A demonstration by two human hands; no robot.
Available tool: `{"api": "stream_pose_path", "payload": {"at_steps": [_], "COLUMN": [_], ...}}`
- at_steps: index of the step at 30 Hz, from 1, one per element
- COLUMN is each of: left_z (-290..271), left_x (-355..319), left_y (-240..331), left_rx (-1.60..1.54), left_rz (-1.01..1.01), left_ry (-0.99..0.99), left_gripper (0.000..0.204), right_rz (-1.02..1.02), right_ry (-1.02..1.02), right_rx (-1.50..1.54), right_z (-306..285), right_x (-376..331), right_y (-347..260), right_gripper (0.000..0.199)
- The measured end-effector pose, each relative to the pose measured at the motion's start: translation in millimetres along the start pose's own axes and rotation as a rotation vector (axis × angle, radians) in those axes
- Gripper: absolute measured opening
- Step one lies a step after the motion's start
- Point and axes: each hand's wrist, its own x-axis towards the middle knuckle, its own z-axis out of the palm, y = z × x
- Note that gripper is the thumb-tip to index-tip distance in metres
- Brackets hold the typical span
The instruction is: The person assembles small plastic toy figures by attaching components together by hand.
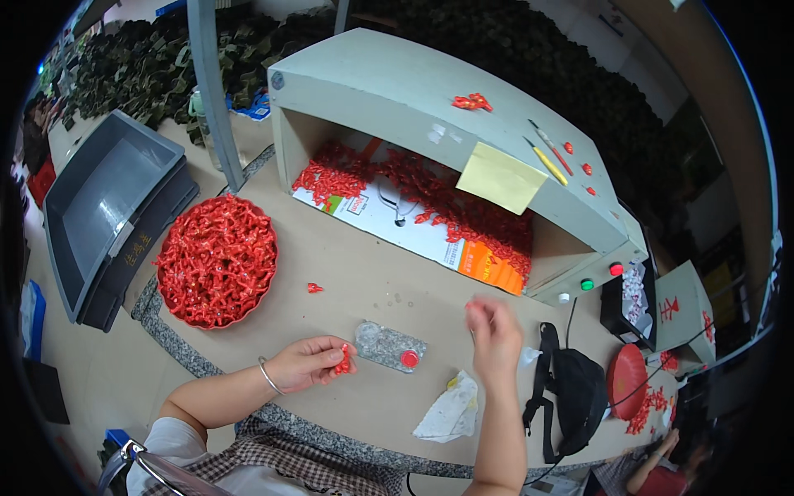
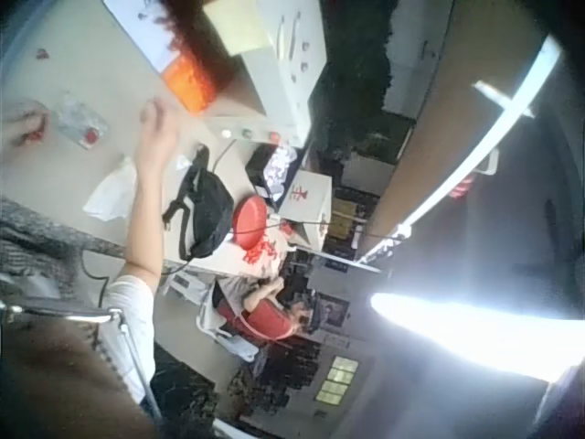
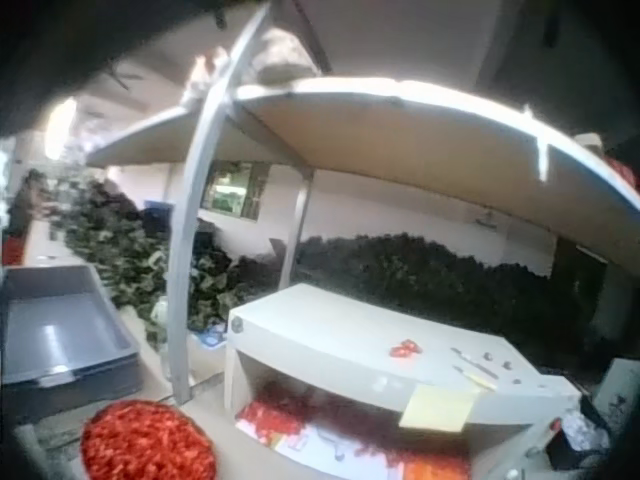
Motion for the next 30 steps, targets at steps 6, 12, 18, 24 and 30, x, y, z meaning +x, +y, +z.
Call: {"api": "stream_pose_path", "payload": {"at_steps": [6,12,18,24,30], "left_z": [8.5,9.2,7.3,7.1,10.7], "left_x": [-2.8,0.9,-1.8,-2.6,1.8], "left_y": [-4.6,-6.5,-7.4,-5.0,-6.6], "left_rx": [0.088,0.189,0.187,0.208,0.176], "left_rz": [-0.116,-0.030,-0.114,-0.136,-0.079], "left_ry": [-0.095,-0.136,-0.120,-0.120,-0.123], "left_gripper": [0.024,0.021,0.016,0.013,0.020], "right_rz": [-0.310,-0.348,-0.406,-0.336,-0.382], "right_ry": [-0.193,-0.178,-0.215,-0.256,-0.176], "right_rx": [0.125,0.213,0.143,0.132,0.038], "right_z": [48.8,70.4,74.3,72.5,65.1], "right_x": [-84.0,-94.3,-99.6,-99.9,-93.6], "right_y": [-33.1,-21.6,-19.9,-16.4,-15.5], "right_gripper": [0.012,0.016,0.020,0.022,0.019]}}
